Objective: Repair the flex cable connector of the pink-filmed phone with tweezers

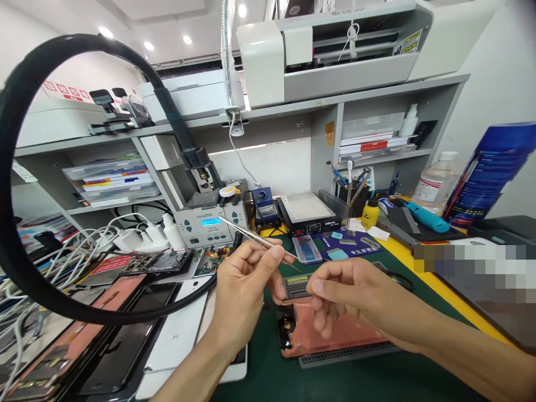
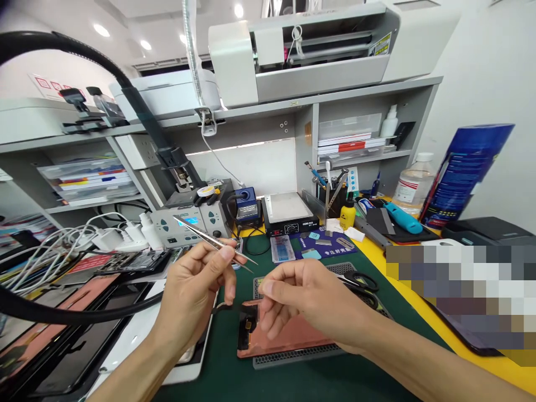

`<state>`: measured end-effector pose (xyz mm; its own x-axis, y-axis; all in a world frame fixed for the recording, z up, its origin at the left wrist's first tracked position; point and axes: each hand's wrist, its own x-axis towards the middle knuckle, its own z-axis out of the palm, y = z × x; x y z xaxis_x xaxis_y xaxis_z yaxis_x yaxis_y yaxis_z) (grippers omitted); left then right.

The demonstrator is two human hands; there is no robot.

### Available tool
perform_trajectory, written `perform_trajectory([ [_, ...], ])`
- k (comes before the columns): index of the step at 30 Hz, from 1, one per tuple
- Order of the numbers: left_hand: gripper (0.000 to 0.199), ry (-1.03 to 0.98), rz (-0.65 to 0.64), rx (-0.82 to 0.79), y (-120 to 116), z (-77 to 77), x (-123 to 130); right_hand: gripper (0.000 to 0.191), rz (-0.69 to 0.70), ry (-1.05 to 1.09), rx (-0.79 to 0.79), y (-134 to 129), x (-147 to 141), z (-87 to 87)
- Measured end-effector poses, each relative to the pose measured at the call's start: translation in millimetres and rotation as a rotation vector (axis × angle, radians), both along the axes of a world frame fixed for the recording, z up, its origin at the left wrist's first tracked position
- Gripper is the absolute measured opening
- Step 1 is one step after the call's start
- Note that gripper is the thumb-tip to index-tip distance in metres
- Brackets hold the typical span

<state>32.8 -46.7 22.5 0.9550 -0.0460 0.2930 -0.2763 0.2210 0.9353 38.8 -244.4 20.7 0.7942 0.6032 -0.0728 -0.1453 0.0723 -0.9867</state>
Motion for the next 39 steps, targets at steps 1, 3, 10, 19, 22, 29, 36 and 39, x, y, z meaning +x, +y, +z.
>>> perform_trajectory([
  [1,0.017,0.007,-0.024,-0.009,0.5,0.1,0.0,0.042,0.006,0.008,0.019,0.4,-0.3,0.0],
  [3,0.019,0.031,-0.075,-0.027,0.3,0.1,-0.6,0.041,0.013,0.021,0.069,1.1,-1.1,-0.3],
  [10,0.019,0.037,-0.178,-0.043,-1.7,-1.3,-2.9,0.025,-0.06,-0.049,0.084,1.3,-2.0,-1.1],
  [19,0.02,0.035,-0.03,0.109,-6.0,-0.2,-5.8,0.018,-0.123,-0.084,0.093,1.5,-0.9,-4.0],
  [22,0.022,0.019,0.011,0.14,-8.2,-0.1,-7.7,0.014,-0.123,-0.062,0.072,3.5,-0.9,-2.7],
  [29,0.024,0.018,0.026,0.177,-11.3,-1.4,-7.5,0.016,-0.126,0.036,0.085,6.4,-1.1,-0.7],
  [36,0.027,0.039,0.043,0.18,-10.3,-1.1,-6.9,0.005,-0.086,0.112,0.158,3.5,0.4,-1.3],
  [39,0.028,0.038,0.038,0.177,-10.0,-1.9,-7.5,0.011,-0.064,0.111,0.131,3.6,0.2,-1.0],
])
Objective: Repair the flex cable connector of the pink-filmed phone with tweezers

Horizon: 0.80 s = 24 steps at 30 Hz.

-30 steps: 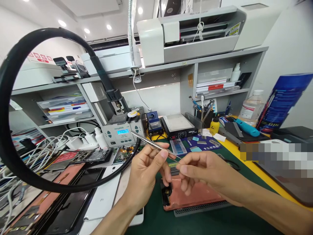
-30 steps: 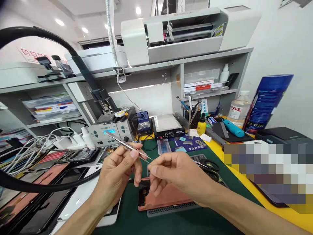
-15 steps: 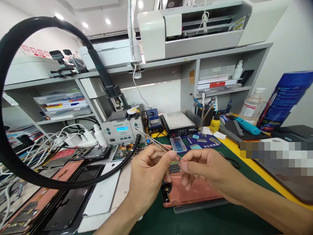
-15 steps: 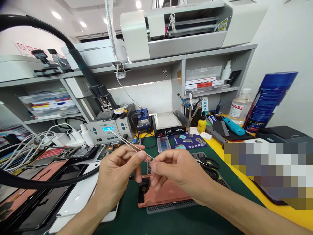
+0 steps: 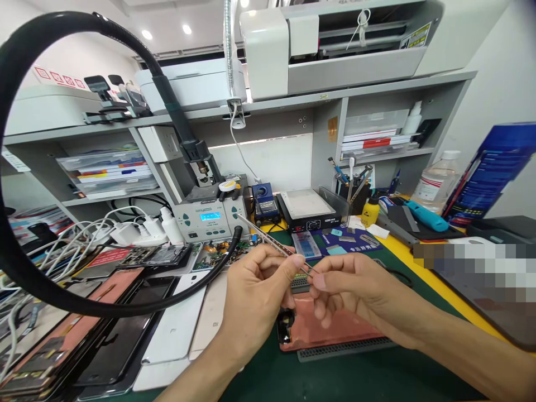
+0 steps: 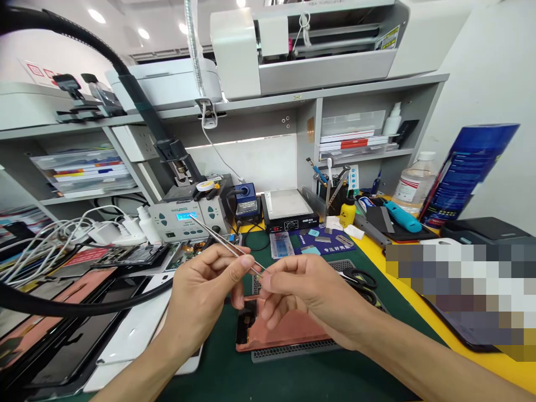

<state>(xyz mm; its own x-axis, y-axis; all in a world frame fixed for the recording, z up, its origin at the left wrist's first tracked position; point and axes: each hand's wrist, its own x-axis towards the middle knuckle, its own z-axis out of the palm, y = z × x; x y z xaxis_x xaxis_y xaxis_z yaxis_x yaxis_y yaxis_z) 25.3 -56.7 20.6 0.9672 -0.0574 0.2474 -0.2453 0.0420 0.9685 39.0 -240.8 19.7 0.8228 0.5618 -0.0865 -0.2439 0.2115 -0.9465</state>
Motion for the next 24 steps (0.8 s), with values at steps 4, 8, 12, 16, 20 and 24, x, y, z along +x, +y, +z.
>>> perform_trajectory([
  [4,0.029,0.002,-0.009,-0.005,0.5,-0.4,-0.3,0.016,0.008,0.011,-0.027,0.3,0.1,1.1],
  [8,0.027,0.034,-0.024,-0.035,0.9,2.2,0.8,0.016,0.033,0.008,-0.011,-0.7,2.5,2.1],
  [12,0.023,0.07,-0.08,-0.088,2.7,4.7,2.3,0.012,0.024,0.027,0.028,-3.1,3.5,1.3],
  [16,0.024,0.074,-0.166,-0.15,6.8,2.0,3.4,0.013,0.006,0.047,0.043,-4.9,2.8,0.6],
  [20,0.023,0.058,-0.232,-0.218,9.4,-1.0,4.3,0.014,0.032,0.058,0.08,-6.2,3.8,1.2],
  [24,0.025,0.047,-0.276,-0.244,9.0,-1.3,5.2,0.012,0.085,0.073,0.154,-7.2,4.3,2.8],
])
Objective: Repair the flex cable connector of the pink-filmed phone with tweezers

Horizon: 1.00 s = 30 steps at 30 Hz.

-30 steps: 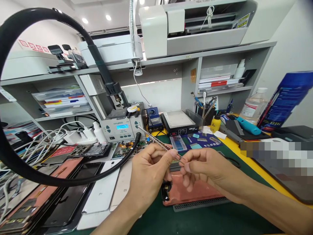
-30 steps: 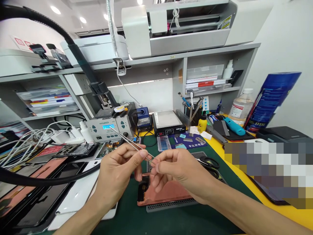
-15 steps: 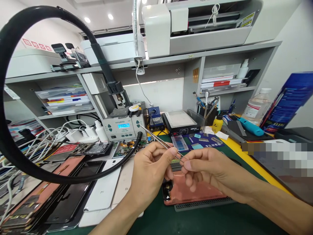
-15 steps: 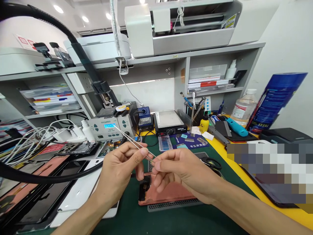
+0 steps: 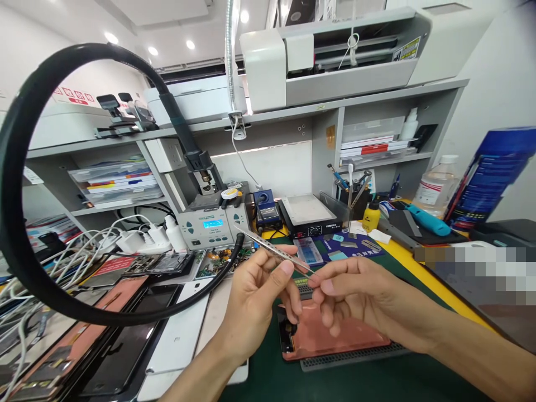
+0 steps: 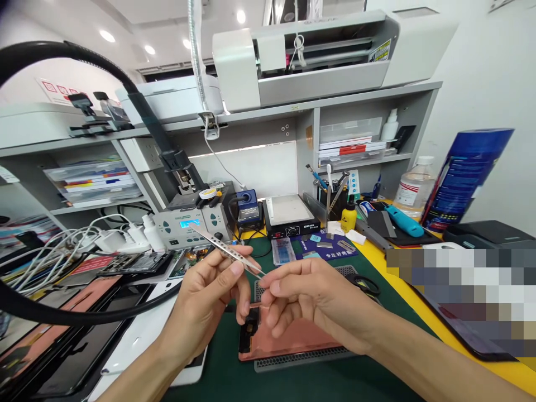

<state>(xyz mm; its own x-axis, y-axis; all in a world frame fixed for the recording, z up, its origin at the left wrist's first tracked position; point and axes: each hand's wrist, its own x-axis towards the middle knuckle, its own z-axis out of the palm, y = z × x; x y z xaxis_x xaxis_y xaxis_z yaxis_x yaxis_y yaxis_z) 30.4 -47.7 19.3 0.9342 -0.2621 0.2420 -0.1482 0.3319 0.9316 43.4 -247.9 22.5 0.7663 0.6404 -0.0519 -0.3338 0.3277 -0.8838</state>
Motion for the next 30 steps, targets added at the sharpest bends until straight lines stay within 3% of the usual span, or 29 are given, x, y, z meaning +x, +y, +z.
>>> perform_trajectory([
  [12,0.015,0.005,-0.029,-0.048,-1.3,-0.1,0.8,0.016,0.007,0.025,0.028,1.4,-2.6,1.4],
  [16,0.015,0.005,-0.044,-0.013,-0.5,-0.9,1.3,0.028,0.007,-0.029,-0.047,3.3,-3.0,-1.0],
  [30,0.013,0.032,0.071,0.087,-2.0,-1.6,1.3,0.022,-0.179,-0.284,-0.355,6.5,-3.2,-0.3],
])
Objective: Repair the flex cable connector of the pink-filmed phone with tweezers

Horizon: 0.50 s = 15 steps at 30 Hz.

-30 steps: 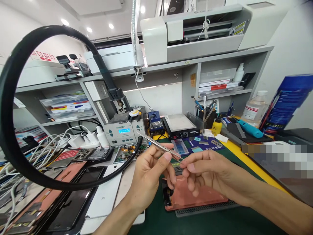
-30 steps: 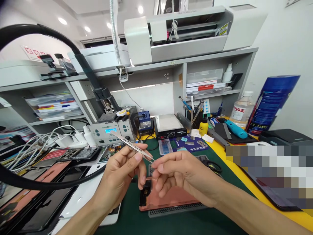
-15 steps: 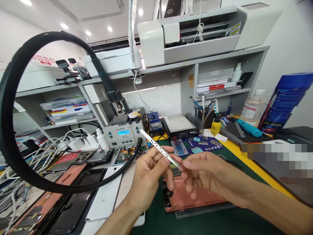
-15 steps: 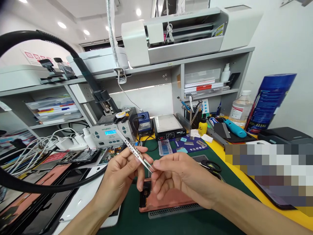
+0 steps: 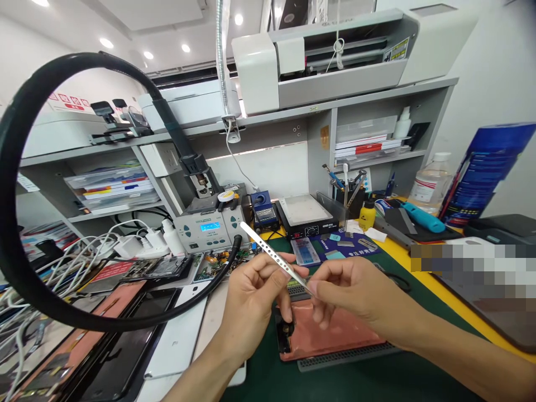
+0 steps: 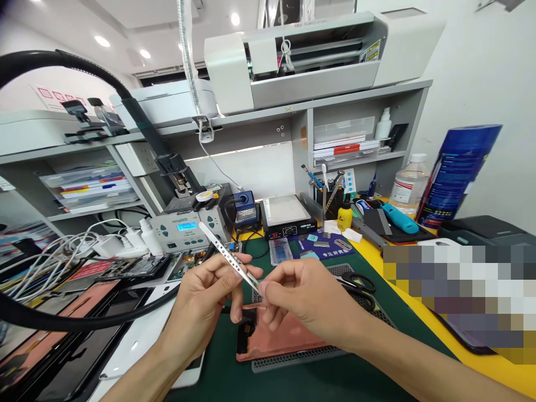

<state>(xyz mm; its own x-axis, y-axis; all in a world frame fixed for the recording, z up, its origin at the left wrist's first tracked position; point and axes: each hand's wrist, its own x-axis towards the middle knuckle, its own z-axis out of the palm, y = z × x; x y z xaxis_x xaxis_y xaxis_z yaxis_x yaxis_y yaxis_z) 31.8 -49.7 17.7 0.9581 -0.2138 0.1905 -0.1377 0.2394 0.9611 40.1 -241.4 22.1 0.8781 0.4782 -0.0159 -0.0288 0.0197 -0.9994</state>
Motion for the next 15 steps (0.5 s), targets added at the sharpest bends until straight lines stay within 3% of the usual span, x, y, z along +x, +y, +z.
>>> perform_trajectory([
  [7,0.014,0.047,0.028,-0.017,-1.9,2.0,-1.3,0.022,-0.028,-0.045,-0.11,-2.9,-2.8,3.7],
  [12,0.021,0.069,0.145,-0.05,3.6,5.7,3.7,0.018,-0.019,-0.006,-0.108,-3.8,-3.7,4.2],
  [15,0.023,0.065,0.134,-0.059,6.2,7.7,3.6,0.019,-0.003,0.028,-0.069,-3.7,-3.0,3.8],
])
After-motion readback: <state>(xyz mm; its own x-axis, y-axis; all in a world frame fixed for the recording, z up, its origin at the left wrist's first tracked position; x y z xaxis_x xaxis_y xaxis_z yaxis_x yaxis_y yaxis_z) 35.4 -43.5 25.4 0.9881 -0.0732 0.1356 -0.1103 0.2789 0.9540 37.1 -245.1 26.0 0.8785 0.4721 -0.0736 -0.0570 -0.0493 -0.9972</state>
